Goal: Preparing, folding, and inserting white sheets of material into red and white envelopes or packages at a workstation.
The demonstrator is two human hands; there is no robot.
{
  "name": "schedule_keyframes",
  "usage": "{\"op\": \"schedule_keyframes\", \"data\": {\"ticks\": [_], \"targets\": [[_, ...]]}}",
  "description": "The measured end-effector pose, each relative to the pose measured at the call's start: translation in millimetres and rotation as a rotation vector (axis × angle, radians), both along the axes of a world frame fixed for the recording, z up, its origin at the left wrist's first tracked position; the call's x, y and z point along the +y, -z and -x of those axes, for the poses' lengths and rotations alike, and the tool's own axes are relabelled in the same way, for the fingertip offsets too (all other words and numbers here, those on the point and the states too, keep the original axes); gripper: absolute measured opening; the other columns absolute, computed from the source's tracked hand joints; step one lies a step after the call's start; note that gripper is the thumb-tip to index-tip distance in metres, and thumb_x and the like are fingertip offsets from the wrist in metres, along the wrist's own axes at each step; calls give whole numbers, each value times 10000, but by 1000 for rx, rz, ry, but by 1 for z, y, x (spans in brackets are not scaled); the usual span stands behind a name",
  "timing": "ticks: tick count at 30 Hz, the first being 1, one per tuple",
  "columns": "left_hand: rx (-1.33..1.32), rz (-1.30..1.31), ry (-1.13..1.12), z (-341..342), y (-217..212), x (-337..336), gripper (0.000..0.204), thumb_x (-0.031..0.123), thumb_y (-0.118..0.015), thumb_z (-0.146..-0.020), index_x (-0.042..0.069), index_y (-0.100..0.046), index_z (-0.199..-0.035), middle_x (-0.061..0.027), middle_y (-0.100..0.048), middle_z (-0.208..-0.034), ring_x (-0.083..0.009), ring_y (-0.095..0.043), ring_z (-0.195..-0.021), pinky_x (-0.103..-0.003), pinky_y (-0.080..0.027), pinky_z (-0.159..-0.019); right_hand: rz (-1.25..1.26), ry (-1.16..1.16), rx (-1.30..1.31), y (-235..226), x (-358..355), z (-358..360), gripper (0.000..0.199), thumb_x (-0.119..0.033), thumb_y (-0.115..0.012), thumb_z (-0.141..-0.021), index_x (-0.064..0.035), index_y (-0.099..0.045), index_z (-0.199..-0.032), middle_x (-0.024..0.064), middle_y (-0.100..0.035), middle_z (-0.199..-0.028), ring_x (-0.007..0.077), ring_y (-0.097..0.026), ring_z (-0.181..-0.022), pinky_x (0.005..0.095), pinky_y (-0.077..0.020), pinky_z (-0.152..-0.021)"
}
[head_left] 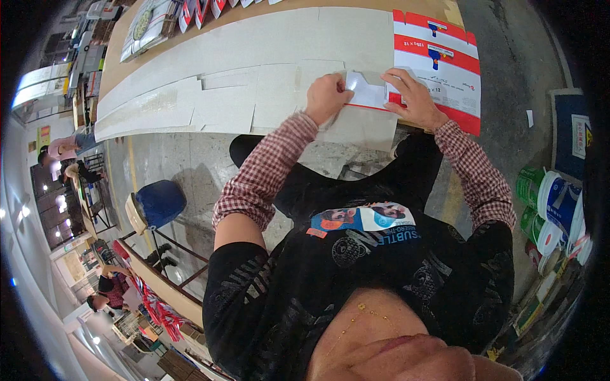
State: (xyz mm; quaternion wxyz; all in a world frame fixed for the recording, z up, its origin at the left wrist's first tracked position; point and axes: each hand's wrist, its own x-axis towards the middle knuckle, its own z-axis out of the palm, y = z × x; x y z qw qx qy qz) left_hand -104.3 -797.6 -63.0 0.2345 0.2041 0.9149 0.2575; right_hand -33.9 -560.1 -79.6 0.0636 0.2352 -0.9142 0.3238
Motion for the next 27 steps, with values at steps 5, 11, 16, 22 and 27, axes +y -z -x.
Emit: {"op": "schedule_keyframes", "data": {"ticks": [5, 11, 16, 22, 27], "targets": [[928, 36, 467, -47, 29, -14, 490, 196, -599, -766, 23, -482, -1209, -153, -492, -1253, -284, -483, -1137, -393, -442, -852, -169, -103, 155, -3, -6, 3, 553, -381, -630, -792, -141, -479, -1267, 130, -371, -1333, 319, -449, -1151, 414, -409, -941], [710, 206, 717, -26, -23, -62, 650, 274, -591, -804, 48, -338, -1359, -139, -417, -1335, -285, -394, -1242, -483, -301, -1029, -126, -85, 34, -4, 2, 1, 467, -386, -664, -758, -130, -601, -1143, 105, -382, -1343, 308, -440, -1167, 409, -393, -964], [721, -20, 733, 6, -10, -81, 576, 255, -620, -805, 45, -415, -1300, -103, -575, -1124, -229, -562, -1018, -451, -306, -1019, -76, -110, -3, -7, -2, 3, 468, -363, -672, -753, -125, -601, -1149, 101, -402, -1338, 303, -441, -1169, 408, -385, -972], [573, -393, -714, -38, 27, -46, 743, 104, -718, -746, -25, -278, -1332, -218, -376, -1237, -313, -501, -1013, -405, -393, -926, -79, -108, 15, -1, -1, 4, 470, -352, -675, -749, -121, -602, -1153, 104, -417, -1335, 304, -436, -1178, 403, -375, -981], [-33, -1129, -1160, -36, 17, -21, 603, 67, -683, -787, -31, -340, -1273, -152, -472, -1141, -218, -564, -887, -272, -519, -640, -79, -111, 31, 4, -1, 7, 464, -347, -678, -748, -122, -608, -1149, 98, -419, -1340, 303, -426, -1191, 400, -369, -988]]}}
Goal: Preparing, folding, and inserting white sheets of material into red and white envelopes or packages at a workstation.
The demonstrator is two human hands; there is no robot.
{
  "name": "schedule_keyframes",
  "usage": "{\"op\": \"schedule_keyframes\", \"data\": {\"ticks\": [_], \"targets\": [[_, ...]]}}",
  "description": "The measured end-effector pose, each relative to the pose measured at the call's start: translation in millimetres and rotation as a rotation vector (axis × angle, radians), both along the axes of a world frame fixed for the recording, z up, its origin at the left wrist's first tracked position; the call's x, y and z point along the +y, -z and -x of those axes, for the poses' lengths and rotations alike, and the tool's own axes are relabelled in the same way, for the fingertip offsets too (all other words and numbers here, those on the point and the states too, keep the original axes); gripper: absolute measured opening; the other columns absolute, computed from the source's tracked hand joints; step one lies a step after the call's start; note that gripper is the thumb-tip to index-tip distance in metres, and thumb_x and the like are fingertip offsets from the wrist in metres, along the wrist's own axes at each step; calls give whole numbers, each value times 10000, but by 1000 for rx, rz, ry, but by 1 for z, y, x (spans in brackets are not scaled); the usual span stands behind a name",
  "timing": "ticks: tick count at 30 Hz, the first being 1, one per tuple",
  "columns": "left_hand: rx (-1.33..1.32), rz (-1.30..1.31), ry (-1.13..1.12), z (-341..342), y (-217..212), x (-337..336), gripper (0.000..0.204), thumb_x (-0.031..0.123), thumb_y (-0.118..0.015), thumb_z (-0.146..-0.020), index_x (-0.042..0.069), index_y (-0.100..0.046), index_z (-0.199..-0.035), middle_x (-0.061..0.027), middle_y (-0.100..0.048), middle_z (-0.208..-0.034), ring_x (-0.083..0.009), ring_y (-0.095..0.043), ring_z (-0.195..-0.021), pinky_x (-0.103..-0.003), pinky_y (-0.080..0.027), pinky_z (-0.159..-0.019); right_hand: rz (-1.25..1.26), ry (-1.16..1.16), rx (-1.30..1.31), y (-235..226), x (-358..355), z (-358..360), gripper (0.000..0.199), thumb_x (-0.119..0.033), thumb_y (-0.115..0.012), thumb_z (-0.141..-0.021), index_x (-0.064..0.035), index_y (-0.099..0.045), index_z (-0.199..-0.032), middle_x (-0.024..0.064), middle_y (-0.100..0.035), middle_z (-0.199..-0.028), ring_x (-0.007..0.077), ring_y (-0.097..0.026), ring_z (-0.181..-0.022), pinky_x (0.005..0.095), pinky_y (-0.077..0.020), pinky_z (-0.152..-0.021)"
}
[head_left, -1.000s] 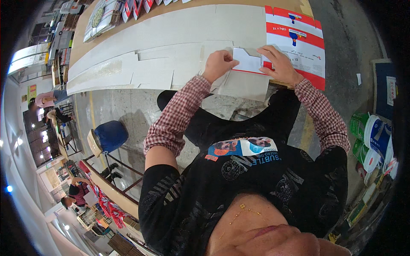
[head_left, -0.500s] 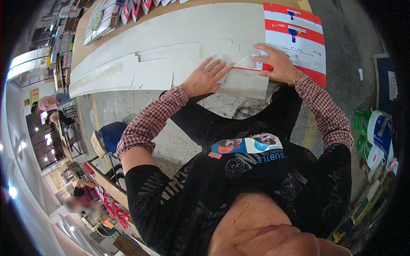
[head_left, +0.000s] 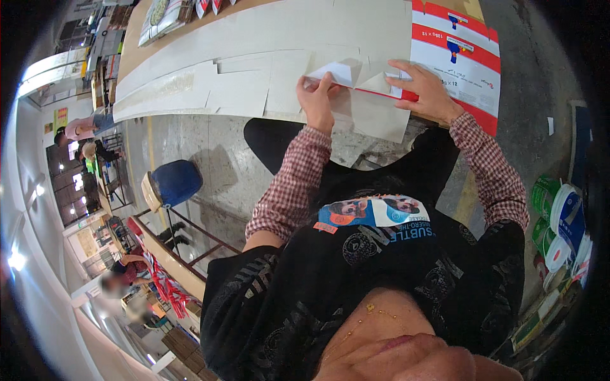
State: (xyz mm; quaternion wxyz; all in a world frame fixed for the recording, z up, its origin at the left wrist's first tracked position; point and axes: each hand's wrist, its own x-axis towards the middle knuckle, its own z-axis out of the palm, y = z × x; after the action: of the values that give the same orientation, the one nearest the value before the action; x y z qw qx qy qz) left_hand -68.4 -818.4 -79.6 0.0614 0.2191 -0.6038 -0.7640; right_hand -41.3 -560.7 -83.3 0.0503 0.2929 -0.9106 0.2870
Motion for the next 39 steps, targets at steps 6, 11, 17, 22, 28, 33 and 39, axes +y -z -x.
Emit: {"op": "schedule_keyframes", "data": {"ticks": [6, 11, 17, 22, 28, 33, 39], "targets": [[117, 81, 113, 6, -2, 11, 248, 5, -665, -727, -9, -523, -930, -59, -589, -833, -160, -584, -679, -268, -506, -566, 57, 35, -74, -6, 1, -4, 479, -338, -684, -732, -143, -601, -1162, 96, -388, -1368, 311, -397, -1223, 408, -344, -1012], [935, 952, 838, 18, -6, 52, 491, 223, -705, -718, -9, -481, -1088, -190, -506, -1154, -331, -502, -1067, -482, -404, -897, -313, -22, -401, -41, 1, -6, 588, -307, -719, -692, -18, -556, -1177, 135, -373, -1370, 302, -358, -1252, 390, -323, -1032], [1047, 1246, 1165, 32, 7, 57, 1047, 756, -411, -713, -14, -221, -1397, -221, -204, -1450, -387, -178, -1347, -568, -122, -1051, -80, 207, -6, -7, 30, -43, 761, -234, -743, -679, -60, -394, -1333, 124, -296, -1425, 277, -259, -1321, 405, -252, -1086], [1014, 1272, 1166, 34, 11, 61, 969, 707, -402, -766, -20, -236, -1387, -223, -218, -1444, -382, -194, -1344, -563, -128, -1051, -53, 318, 13, 3, 34, -43, 778, -280, -754, -662, -97, -408, -1335, 80, -290, -1437, 247, -226, -1341, 398, -245, -1098], [967, 1453, 1202, 30, 12, 72, 859, 603, -468, -811, -18, -269, -1370, -239, -230, -1431, -389, -220, -1329, -575, -162, -1033, -108, 257, -33, 10, 35, -47, 761, -409, -691, -722, -44, -403, -1325, 110, -294, -1429, 256, -218, -1344, 412, -235, -1095], [871, 1521, 1162, 26, 16, 84, 762, 542, -470, -846, 33, -285, -1382, -250, -211, -1435, -447, -189, -1318, -607, -165, -1015, -153, 253, -4, 7, 32, -49, 765, -461, -648, -750, -22, -397, -1325, 131, -290, -1429, 263, -224, -1343, 414, -222, -1096], [708, 1533, 971, 19, 24, 98, 539, 422, -452, -900, 216, -344, -1386, -225, -214, -1444, -473, -169, -1313, -624, -163, -1008, -75, 261, -50, 3, 36, -50, 670, -384, -657, -762, -84, -437, -1319, 105, -323, -1424, 260, -218, -1350, 427, -192, -1102]]}}
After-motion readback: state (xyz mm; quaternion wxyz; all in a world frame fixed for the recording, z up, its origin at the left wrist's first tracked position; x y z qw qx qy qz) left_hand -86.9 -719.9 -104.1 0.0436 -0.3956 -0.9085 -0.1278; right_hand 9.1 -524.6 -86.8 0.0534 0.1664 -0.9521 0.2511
